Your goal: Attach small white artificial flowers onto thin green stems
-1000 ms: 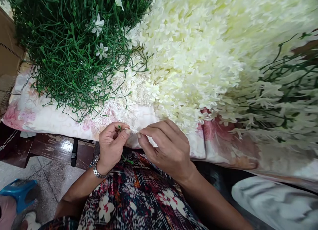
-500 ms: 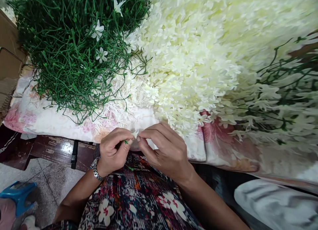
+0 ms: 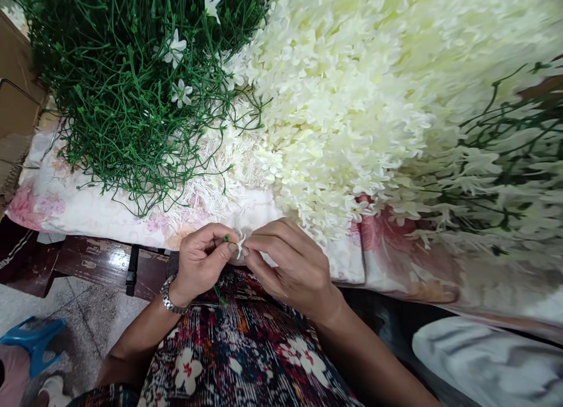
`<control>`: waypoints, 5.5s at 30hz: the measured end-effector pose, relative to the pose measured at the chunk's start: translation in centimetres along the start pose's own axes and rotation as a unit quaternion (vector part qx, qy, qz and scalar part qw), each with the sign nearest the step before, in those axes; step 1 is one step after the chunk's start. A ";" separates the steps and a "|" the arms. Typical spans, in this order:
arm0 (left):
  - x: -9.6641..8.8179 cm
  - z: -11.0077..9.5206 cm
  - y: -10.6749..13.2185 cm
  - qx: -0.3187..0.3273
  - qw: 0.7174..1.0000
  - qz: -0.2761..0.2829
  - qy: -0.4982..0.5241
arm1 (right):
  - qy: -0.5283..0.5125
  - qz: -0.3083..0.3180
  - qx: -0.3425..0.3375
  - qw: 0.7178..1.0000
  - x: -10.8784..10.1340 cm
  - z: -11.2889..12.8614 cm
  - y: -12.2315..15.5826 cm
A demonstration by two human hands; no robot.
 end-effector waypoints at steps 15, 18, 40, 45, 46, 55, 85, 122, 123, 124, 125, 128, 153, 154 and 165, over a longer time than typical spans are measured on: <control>0.5 -0.9 0.6 0.001 1.000 0.008 0.009 | -0.169 -0.050 0.187 0.966 0.7 -3.3 2.2; 0.7 -0.9 0.5 -0.007 0.999 0.010 0.031 | -0.233 -0.054 0.245 0.940 1.1 -4.5 3.1; 1.8 -3.8 0.1 0.142 0.986 0.034 -0.082 | -0.257 -0.070 0.218 0.939 -0.4 -4.4 1.9; 1.8 -3.9 0.1 0.171 0.977 0.043 -0.120 | -0.172 -0.021 0.134 0.976 -1.4 -2.9 0.5; 1.8 -3.9 0.1 0.177 0.975 0.046 -0.128 | -0.152 -0.012 0.116 0.982 -1.5 -2.5 0.1; 2.1 -3.7 0.5 0.241 0.948 0.061 -0.200 | -0.031 0.046 0.030 0.998 -1.2 -0.9 -0.9; 4.0 -2.5 0.3 0.336 0.868 0.055 -0.361 | -0.052 0.016 0.088 0.995 0.1 -4.2 1.6; 4.1 -3.9 0.7 0.360 0.853 0.043 -0.376 | -0.046 -0.011 0.058 0.997 -0.2 -3.3 1.3; 4.1 -4.1 0.8 0.365 0.852 0.041 -0.374 | -0.048 -0.011 0.052 0.997 -0.3 -3.1 1.2; 4.1 -4.3 0.9 0.368 0.851 0.038 -0.373 | -0.050 -0.012 0.046 0.998 -0.4 -2.9 1.2; 4.0 -4.4 0.9 0.369 0.851 0.034 -0.372 | -0.051 -0.015 0.042 0.998 -0.4 -2.8 1.2; 3.9 -4.3 1.0 0.366 0.854 0.027 -0.369 | -0.056 -0.017 0.039 0.998 -0.3 -2.7 1.4; 2.1 -4.0 0.7 0.250 0.940 0.033 -0.231 | -0.024 0.021 -0.006 0.999 -1.2 -0.7 -0.7; 2.1 -4.0 0.7 0.256 0.937 0.032 -0.236 | -0.022 0.022 -0.009 0.999 -1.1 -0.6 -0.7; 2.2 -3.4 0.7 0.278 0.930 0.020 -0.241 | -0.021 0.019 -0.015 0.999 -0.1 -0.8 -0.6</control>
Point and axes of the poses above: each hand's wrist, its own y-axis away from the middle knuckle, its own x-axis out of the palm, z = x × y, the point moved 9 cm from there along -y, towards the middle knuckle, and after that the axes turned 12 degrees about -z, right-handed, at the moved point
